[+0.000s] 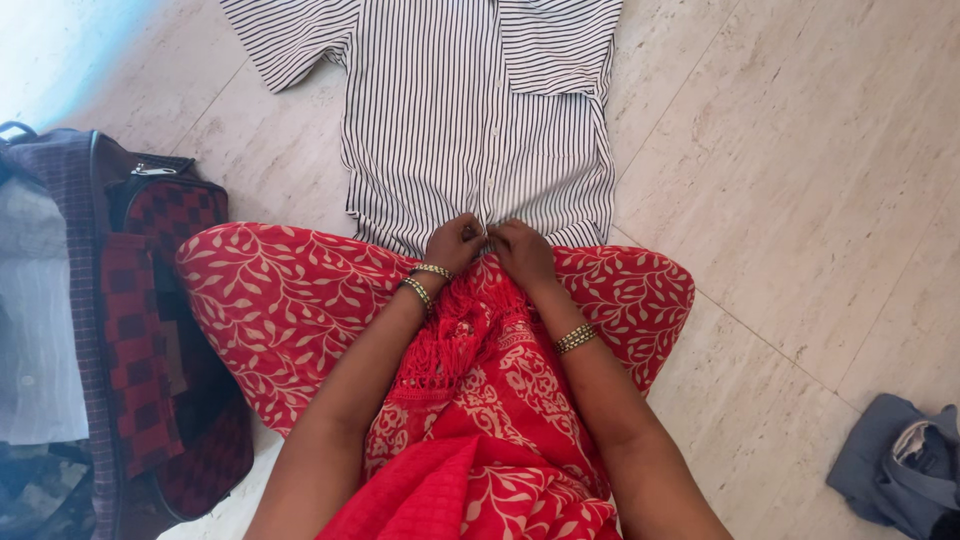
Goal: The person buttons a long-sleeved shirt and a short-sleeved shirt, folds each into a rectangle, and places them into a bag.
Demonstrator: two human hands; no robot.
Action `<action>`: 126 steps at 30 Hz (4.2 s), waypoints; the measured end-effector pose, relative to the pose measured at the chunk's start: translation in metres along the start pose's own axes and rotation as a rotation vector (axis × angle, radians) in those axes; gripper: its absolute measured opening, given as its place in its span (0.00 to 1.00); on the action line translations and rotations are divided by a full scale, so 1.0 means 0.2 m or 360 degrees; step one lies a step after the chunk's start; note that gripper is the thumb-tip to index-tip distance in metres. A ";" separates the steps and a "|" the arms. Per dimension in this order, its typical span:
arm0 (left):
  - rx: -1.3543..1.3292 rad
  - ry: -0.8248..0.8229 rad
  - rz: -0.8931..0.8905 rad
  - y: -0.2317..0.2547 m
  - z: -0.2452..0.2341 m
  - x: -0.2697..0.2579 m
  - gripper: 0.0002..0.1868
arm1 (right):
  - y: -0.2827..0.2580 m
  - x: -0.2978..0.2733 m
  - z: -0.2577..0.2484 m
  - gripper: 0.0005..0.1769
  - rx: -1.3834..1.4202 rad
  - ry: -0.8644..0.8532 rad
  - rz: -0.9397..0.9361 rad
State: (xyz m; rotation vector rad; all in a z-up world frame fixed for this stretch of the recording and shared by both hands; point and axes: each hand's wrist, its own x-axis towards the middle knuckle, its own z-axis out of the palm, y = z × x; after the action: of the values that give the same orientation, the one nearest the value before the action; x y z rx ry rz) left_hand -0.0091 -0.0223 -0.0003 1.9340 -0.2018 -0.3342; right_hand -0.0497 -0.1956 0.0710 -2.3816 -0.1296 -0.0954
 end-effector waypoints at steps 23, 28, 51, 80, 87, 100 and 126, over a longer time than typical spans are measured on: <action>-0.0158 0.0269 -0.0387 -0.15 0.01 0.15 0.22 | -0.06 0.01 0.09 0.12 -0.0253 -0.0133 -0.0235; -0.0297 0.0354 -0.0299 -0.30 0.06 0.19 0.19 | -0.02 0.04 0.14 0.09 -0.0072 -0.0062 -0.0180; -0.0576 0.0033 -0.0384 -0.23 0.05 0.16 0.17 | 0.09 0.11 0.11 0.13 0.0515 0.0046 0.0469; 0.0664 -0.0313 -0.0115 0.10 0.01 -0.06 0.15 | 0.07 0.10 0.08 0.13 0.0014 0.0391 -0.0042; 0.0690 0.0095 0.0049 0.19 -0.05 0.00 0.12 | 0.12 0.11 0.16 0.26 -0.0228 -0.0042 -0.0087; 0.0424 0.0015 -0.0399 -0.08 0.00 0.18 0.20 | 0.17 0.13 0.20 0.37 0.0000 -0.0139 0.0069; -0.0506 0.0005 -0.0223 -0.19 -0.02 0.16 0.10 | -0.07 0.09 0.02 0.06 0.0137 0.0168 0.0069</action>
State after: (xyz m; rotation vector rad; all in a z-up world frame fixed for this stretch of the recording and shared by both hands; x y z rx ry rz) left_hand 0.0217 -0.0138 -0.0385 1.6369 -0.0087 -0.4292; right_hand -0.0327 -0.1823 0.0799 -2.2869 -0.0314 -0.1909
